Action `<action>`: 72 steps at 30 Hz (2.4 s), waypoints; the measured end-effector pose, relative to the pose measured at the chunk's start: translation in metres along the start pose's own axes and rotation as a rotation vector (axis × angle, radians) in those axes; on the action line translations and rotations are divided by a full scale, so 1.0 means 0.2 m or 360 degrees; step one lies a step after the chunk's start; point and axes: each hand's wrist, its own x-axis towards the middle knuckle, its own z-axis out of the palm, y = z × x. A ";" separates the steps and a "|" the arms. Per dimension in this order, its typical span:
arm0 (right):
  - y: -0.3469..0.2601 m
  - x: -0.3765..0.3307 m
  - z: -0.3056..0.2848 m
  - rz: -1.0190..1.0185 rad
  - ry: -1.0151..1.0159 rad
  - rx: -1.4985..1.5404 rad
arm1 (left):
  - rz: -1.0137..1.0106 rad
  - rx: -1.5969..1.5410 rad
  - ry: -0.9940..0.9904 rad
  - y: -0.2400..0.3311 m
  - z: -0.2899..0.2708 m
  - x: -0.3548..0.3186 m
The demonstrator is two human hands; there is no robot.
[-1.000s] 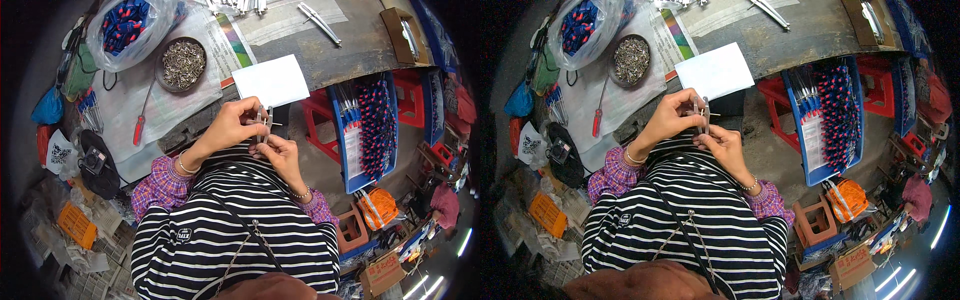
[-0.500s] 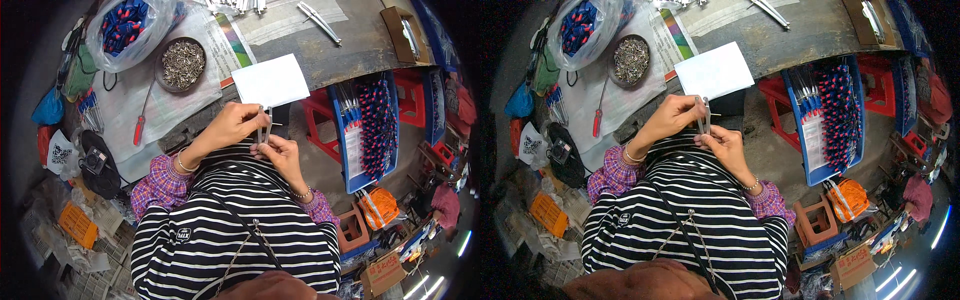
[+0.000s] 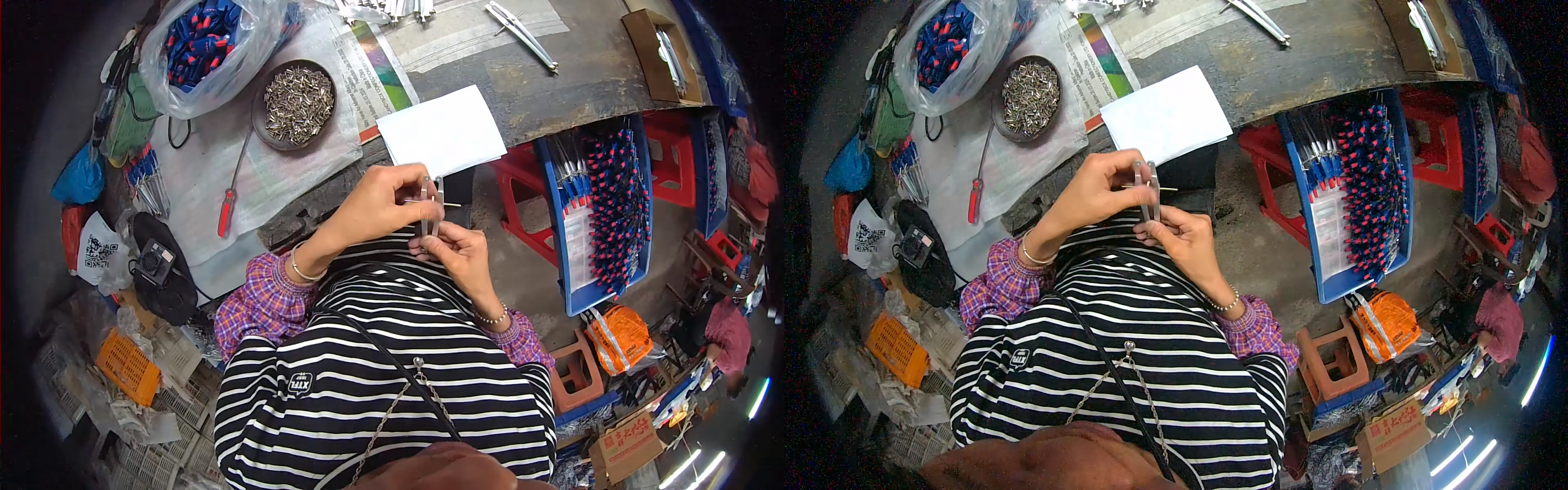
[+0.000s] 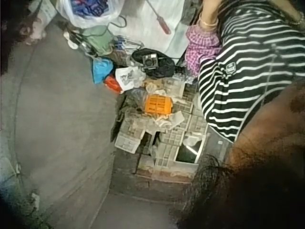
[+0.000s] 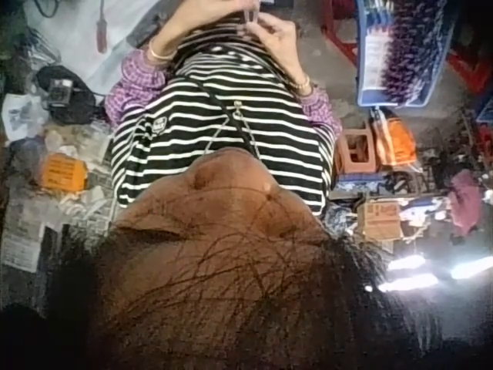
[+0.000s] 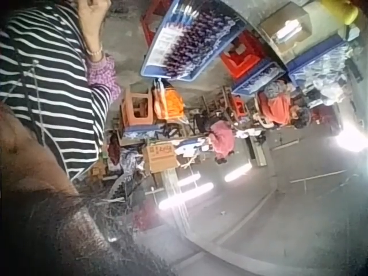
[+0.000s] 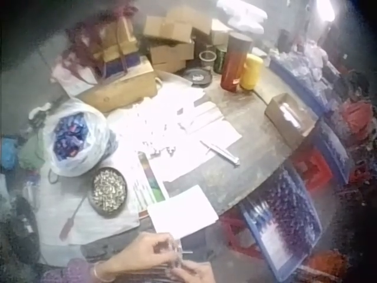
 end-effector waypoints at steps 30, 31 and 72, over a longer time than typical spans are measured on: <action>-0.01 -0.01 -0.01 0.0038 -0.0001 0.0021 | 0.0114 -0.0124 0.0123 0.00 0.03 0.01; -0.01 -0.01 0.00 0.0028 0.0015 0.0022 | 0.0114 -0.0124 0.0120 0.00 0.03 0.01; 0.00 -0.01 -0.01 0.0096 -0.0007 0.0057 | 0.0102 0.0178 0.0133 0.02 0.00 0.01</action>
